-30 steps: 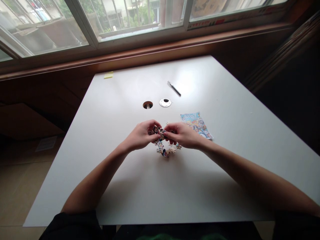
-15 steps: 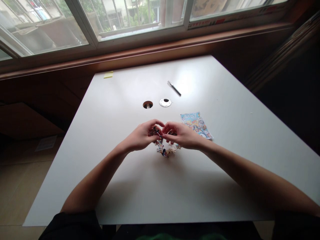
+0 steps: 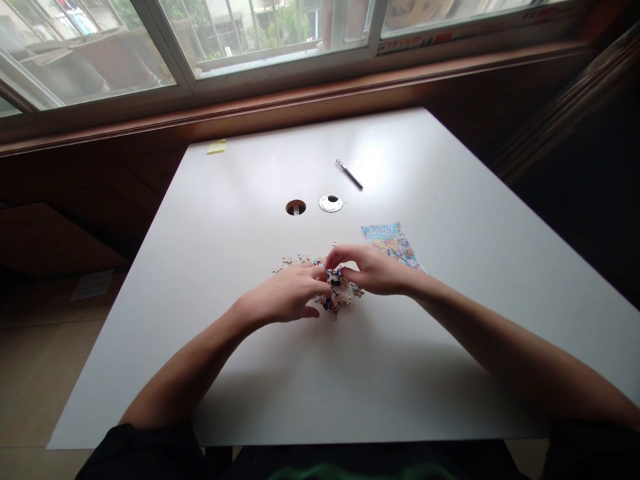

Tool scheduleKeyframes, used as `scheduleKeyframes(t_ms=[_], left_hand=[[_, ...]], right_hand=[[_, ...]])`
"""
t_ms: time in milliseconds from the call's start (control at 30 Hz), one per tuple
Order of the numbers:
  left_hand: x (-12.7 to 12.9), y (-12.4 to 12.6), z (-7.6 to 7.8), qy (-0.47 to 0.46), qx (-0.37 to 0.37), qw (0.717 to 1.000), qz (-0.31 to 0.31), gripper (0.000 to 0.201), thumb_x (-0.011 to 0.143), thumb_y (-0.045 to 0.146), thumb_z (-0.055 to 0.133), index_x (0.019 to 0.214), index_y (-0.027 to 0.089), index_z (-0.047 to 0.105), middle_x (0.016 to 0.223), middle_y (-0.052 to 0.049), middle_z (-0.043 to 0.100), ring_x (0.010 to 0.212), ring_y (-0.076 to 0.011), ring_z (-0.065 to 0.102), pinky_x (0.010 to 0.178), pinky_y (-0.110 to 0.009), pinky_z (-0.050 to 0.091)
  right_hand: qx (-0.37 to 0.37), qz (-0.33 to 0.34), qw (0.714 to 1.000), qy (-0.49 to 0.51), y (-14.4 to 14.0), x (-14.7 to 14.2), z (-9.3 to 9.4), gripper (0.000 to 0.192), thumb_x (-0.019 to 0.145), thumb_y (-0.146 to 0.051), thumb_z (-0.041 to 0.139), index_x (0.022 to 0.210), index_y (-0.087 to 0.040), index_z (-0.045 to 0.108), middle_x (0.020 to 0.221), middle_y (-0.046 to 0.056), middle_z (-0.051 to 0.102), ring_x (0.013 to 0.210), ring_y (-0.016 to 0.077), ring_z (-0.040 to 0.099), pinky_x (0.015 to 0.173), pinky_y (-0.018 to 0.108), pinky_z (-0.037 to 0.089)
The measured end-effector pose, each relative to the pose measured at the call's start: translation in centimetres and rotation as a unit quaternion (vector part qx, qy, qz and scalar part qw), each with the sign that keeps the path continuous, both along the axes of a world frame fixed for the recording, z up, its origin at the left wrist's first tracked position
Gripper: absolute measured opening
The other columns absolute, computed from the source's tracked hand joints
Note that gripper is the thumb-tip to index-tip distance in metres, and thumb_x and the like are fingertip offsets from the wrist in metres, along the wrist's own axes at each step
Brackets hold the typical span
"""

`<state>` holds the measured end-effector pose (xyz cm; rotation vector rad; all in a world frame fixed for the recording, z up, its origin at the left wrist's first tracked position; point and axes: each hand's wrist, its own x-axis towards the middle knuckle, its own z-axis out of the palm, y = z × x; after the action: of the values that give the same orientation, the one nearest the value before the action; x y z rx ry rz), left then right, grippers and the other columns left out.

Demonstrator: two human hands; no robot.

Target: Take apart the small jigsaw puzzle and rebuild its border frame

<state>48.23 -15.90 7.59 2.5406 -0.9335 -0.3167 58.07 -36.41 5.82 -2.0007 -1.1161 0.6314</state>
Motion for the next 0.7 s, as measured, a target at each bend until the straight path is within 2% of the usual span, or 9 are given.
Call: scheduleKeyframes(t_ms=[67,167,267,333,433,533,633,700], left_hand=[[-0.1,-0.8,-0.9,-0.017,0.008,1.000,-0.021,0.036,0.078,0.021,0.079,0.112,0.024,0.068,0.121,-0.008,0.063,0.113,-0.0274,0.058,0.091,-0.036,0.048],[0.2,-1.4,-1.7,-0.022,0.005,1.000,-0.021,0.009,0.090,0.018,0.064,0.096,0.021,0.069,0.108,-0.006,0.066,0.101,-0.0228,0.062,0.080,-0.031,0.047],[0.5,-1.0,-1.4,-0.002,-0.038,0.999,0.012,0.019,0.095,0.017,0.052,0.085,0.019,0.068,0.093,-0.004,0.067,0.078,-0.0154,0.061,0.067,-0.026,0.043],[0.7,-0.4,-0.9,0.023,-0.096,0.994,0.051,0.021,0.096,0.020,0.051,0.083,0.018,0.068,0.082,-0.002,0.066,0.068,-0.0120,0.057,0.062,-0.024,0.040],[1.0,0.1,-0.3,0.070,-0.177,0.973,0.128,0.021,0.096,0.025,0.052,0.088,0.017,0.069,0.075,0.000,0.068,0.064,-0.0104,0.058,0.060,-0.021,0.041],[1.2,0.3,-0.4,0.115,-0.242,0.943,0.196,0.017,0.093,0.028,0.059,0.093,0.016,0.072,0.083,-0.003,0.075,0.073,-0.0135,0.067,0.066,-0.021,0.048],[1.2,0.4,-0.6,0.133,-0.289,0.918,0.237,0.018,0.090,0.029,0.063,0.096,0.015,0.073,0.087,-0.006,0.076,0.079,-0.0168,0.071,0.071,-0.024,0.054],[1.2,0.5,-0.5,0.123,-0.293,0.913,0.255,0.017,0.090,0.028,0.063,0.094,0.015,0.072,0.083,-0.006,0.075,0.075,-0.0161,0.071,0.070,-0.025,0.055]], right_hand=[[-0.037,0.003,0.998,-0.045,-0.3,0.2,0.2,0.026,0.080,-0.007,0.049,0.097,-0.021,0.064,0.102,0.004,0.070,0.096,0.0184,0.063,0.085,0.031,0.047],[-0.082,0.029,0.994,-0.065,-0.7,0.4,0.6,0.022,0.082,-0.012,0.052,0.098,-0.020,0.063,0.101,0.006,0.068,0.091,0.0190,0.061,0.078,0.029,0.045],[-0.100,0.074,0.992,-0.026,-0.9,0.3,1.0,0.021,0.083,-0.019,0.057,0.104,-0.021,0.061,0.100,0.005,0.068,0.086,0.0179,0.061,0.072,0.028,0.045],[-0.081,0.089,0.993,0.017,-0.8,0.0,0.9,0.021,0.085,-0.026,0.061,0.105,-0.022,0.059,0.100,0.004,0.069,0.084,0.0167,0.062,0.070,0.027,0.046],[-0.012,0.049,0.996,0.079,-0.3,-0.3,0.3,0.023,0.086,-0.033,0.063,0.103,-0.020,0.055,0.092,0.004,0.070,0.079,0.0156,0.063,0.066,0.026,0.046],[0.034,-0.004,0.986,0.164,0.3,-0.6,-0.1,0.020,0.087,-0.034,0.061,0.097,-0.019,0.051,0.081,0.002,0.070,0.070,0.0139,0.064,0.061,0.026,0.047],[0.025,-0.033,0.979,0.198,0.5,-0.6,0.2,0.019,0.088,-0.036,0.060,0.090,-0.019,0.052,0.082,0.005,0.073,0.067,0.0137,0.065,0.057,0.025,0.048],[0.009,-0.043,0.982,0.185,0.4,-0.6,0.6,0.020,0.089,-0.037,0.059,0.087,-0.019,0.053,0.084,0.006,0.074,0.067,0.0142,0.067,0.055,0.024,0.047]])
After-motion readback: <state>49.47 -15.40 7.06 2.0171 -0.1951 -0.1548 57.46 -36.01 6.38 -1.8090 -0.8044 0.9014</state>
